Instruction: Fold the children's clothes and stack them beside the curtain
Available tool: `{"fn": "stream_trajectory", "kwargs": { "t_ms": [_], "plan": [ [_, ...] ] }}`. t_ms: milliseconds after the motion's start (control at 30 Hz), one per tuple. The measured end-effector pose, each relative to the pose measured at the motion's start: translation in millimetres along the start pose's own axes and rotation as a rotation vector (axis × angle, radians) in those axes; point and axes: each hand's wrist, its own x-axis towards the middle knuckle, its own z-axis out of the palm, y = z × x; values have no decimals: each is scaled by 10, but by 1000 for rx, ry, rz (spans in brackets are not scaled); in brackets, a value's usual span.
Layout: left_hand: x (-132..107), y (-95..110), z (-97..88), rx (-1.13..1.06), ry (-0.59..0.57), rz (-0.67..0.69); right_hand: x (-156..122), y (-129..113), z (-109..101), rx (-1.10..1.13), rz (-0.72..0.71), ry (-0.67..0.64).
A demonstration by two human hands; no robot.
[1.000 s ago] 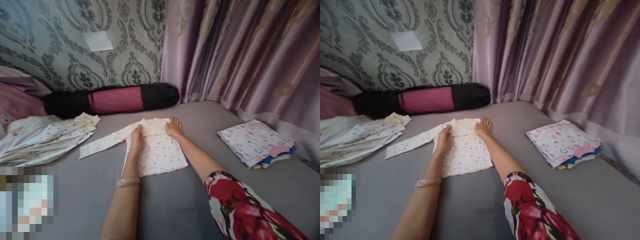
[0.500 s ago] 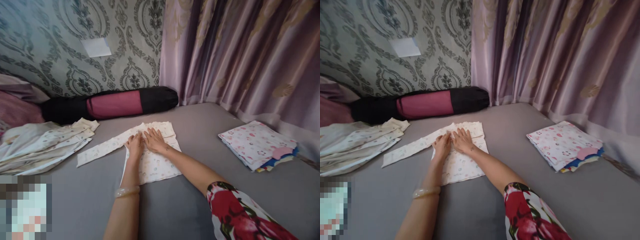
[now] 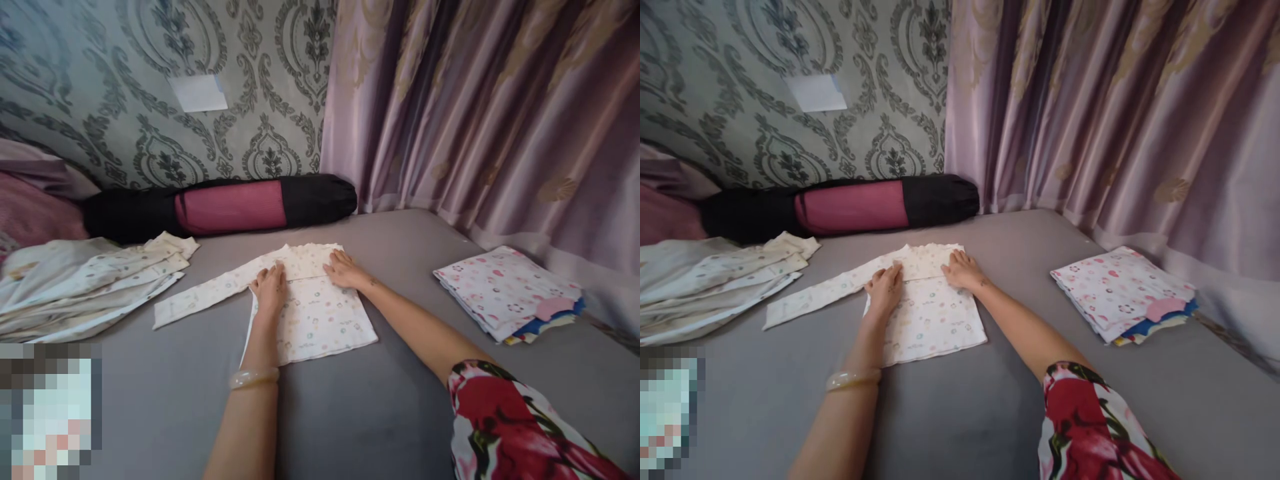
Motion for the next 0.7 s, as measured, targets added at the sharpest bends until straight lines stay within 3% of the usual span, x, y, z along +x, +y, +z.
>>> {"fn": "stream_trajectory", "kwargs": {
  "t_ms": [67,167,233,433,533,633,700],
  "plan": [
    [-3,6,-1,7,7,1,113,98,-100,81,69,67],
    [-6,16,-2,19,18,4,297,221,-195,144,371,179],
    [-4,14,5,16,23,7,392,268,-197,151,466,181],
    [8,-1,39,31,47,-3,492,245,-69,212,373,155],
    [1,14,19,28,32,4,492,233,-45,318,380,237],
    [-9,32,-11,24,3,13,505,251,-51,567,414,349],
    [-11,35,-20,30,-2,10,527,263,-60,780,449,354]
  ]
}}
